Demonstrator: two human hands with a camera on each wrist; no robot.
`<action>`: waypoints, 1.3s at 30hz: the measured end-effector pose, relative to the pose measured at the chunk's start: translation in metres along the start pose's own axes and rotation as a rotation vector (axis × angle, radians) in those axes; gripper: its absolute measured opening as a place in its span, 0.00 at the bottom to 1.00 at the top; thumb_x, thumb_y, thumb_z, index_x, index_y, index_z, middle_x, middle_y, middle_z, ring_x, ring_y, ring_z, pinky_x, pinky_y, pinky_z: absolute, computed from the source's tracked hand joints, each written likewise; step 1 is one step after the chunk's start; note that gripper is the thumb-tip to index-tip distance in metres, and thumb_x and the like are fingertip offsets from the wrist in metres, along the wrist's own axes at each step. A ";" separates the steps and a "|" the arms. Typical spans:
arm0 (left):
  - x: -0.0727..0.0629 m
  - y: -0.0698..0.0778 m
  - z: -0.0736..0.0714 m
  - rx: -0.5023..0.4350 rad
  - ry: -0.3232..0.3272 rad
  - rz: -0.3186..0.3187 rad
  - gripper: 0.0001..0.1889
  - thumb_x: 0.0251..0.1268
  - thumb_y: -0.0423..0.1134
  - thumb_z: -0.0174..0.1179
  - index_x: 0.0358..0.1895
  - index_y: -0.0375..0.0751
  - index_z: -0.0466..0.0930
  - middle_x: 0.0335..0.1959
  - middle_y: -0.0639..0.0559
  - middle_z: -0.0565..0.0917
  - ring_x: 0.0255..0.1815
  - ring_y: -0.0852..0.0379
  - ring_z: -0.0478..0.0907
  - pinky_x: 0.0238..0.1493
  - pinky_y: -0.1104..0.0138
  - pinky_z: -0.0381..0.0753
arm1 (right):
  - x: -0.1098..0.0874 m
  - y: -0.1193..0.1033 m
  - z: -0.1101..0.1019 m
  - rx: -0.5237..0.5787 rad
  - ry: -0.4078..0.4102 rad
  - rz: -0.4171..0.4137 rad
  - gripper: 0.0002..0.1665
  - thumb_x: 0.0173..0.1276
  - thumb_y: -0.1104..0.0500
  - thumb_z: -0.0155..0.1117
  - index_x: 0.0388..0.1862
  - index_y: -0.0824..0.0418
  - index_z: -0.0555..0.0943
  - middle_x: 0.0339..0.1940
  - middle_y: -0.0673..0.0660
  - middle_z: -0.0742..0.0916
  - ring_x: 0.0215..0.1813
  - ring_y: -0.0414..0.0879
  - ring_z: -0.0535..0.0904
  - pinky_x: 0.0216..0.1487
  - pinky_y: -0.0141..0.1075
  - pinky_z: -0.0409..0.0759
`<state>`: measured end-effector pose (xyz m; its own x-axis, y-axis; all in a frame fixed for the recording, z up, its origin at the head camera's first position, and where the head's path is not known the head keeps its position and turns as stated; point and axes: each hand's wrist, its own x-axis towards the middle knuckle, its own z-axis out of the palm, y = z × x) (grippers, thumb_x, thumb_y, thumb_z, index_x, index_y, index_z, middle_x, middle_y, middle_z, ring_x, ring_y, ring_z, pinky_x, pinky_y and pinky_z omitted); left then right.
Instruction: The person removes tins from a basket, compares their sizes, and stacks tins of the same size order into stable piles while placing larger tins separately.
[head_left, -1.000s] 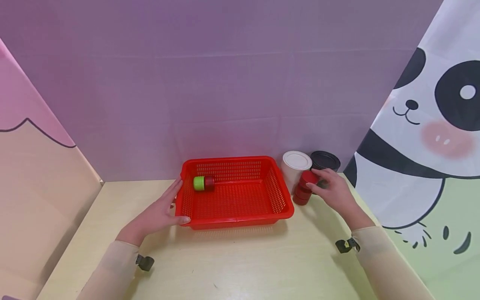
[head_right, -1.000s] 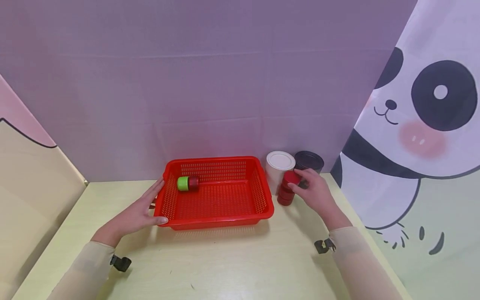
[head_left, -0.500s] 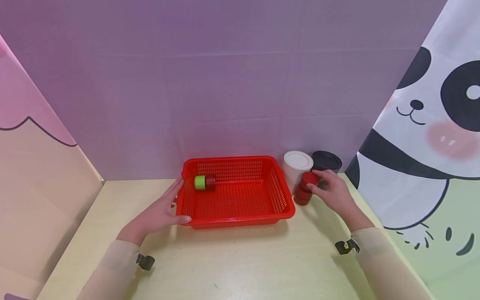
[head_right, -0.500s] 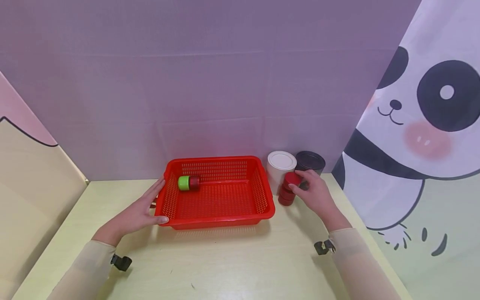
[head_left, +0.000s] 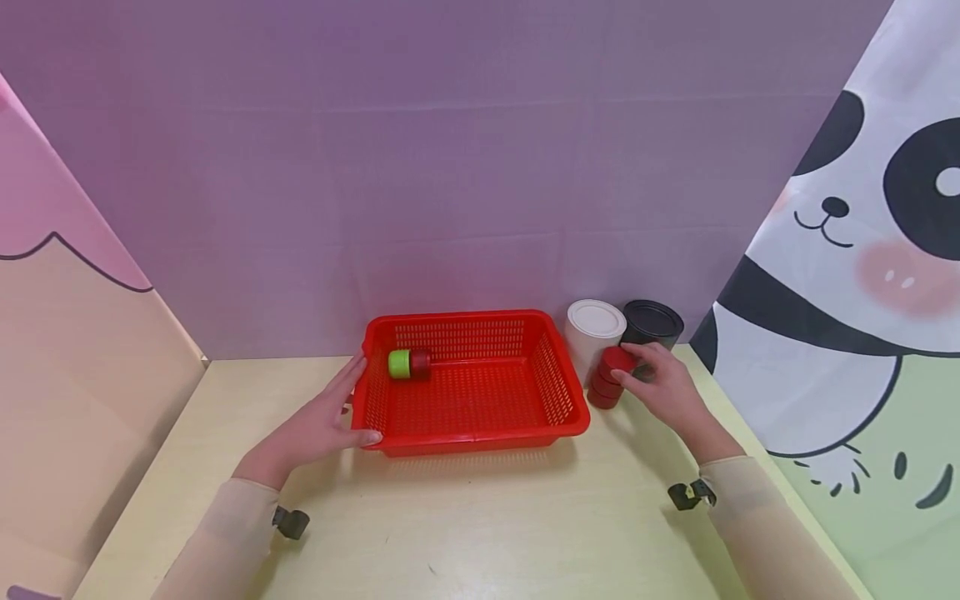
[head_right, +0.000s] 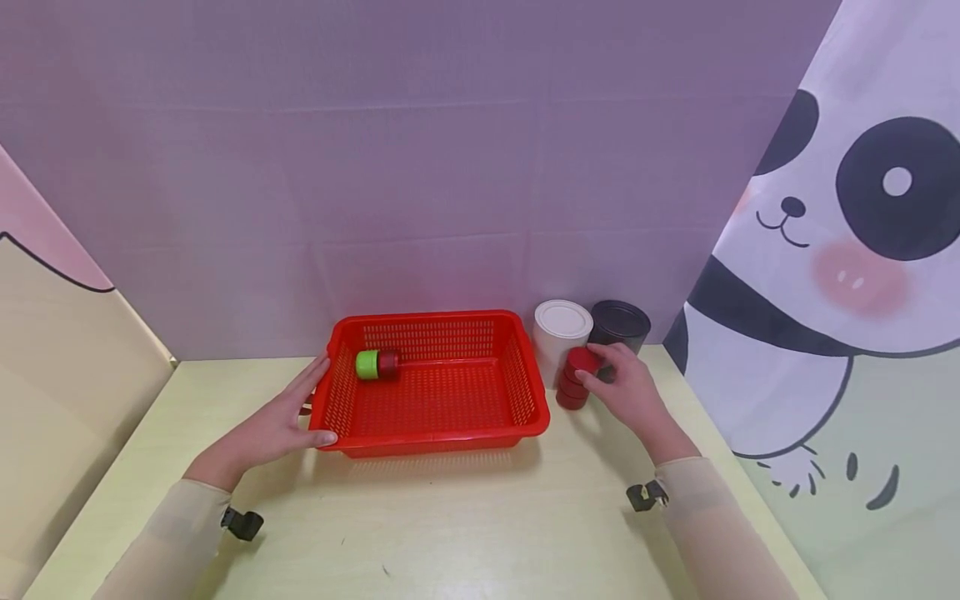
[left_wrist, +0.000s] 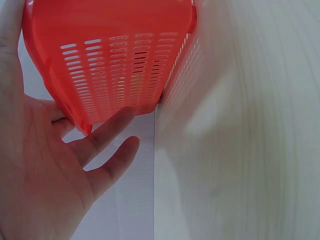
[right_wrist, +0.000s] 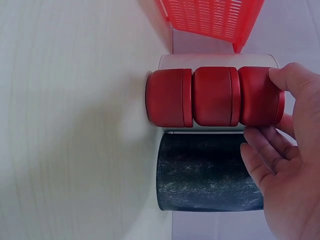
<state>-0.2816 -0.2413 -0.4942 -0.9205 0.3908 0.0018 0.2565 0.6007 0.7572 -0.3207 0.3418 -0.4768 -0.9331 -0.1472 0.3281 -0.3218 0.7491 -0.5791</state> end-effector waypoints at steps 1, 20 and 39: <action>0.000 0.000 0.000 0.000 0.002 0.000 0.67 0.62 0.52 0.82 0.94 0.55 0.39 0.94 0.52 0.43 0.79 0.40 0.68 0.61 0.47 0.90 | 0.000 0.000 0.000 0.005 0.001 -0.001 0.31 0.76 0.59 0.77 0.73 0.69 0.81 0.57 0.68 0.85 0.53 0.60 0.83 0.50 0.26 0.79; -0.001 0.000 0.001 0.011 0.012 0.015 0.67 0.62 0.53 0.82 0.94 0.54 0.40 0.94 0.51 0.43 0.83 0.38 0.63 0.62 0.45 0.89 | -0.001 0.003 0.003 0.057 -0.008 -0.002 0.33 0.75 0.60 0.78 0.74 0.69 0.79 0.57 0.66 0.84 0.56 0.62 0.83 0.51 0.19 0.76; 0.000 -0.001 0.001 -0.002 0.011 0.018 0.66 0.63 0.53 0.82 0.94 0.54 0.40 0.94 0.53 0.42 0.84 0.38 0.61 0.63 0.45 0.89 | 0.006 -0.030 0.004 0.140 0.122 -0.096 0.29 0.74 0.64 0.78 0.69 0.69 0.79 0.65 0.66 0.80 0.66 0.62 0.76 0.61 0.27 0.78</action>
<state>-0.2816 -0.2411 -0.4959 -0.9191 0.3935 0.0226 0.2723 0.5925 0.7582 -0.3170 0.3164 -0.4606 -0.8735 -0.1282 0.4696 -0.4354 0.6373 -0.6359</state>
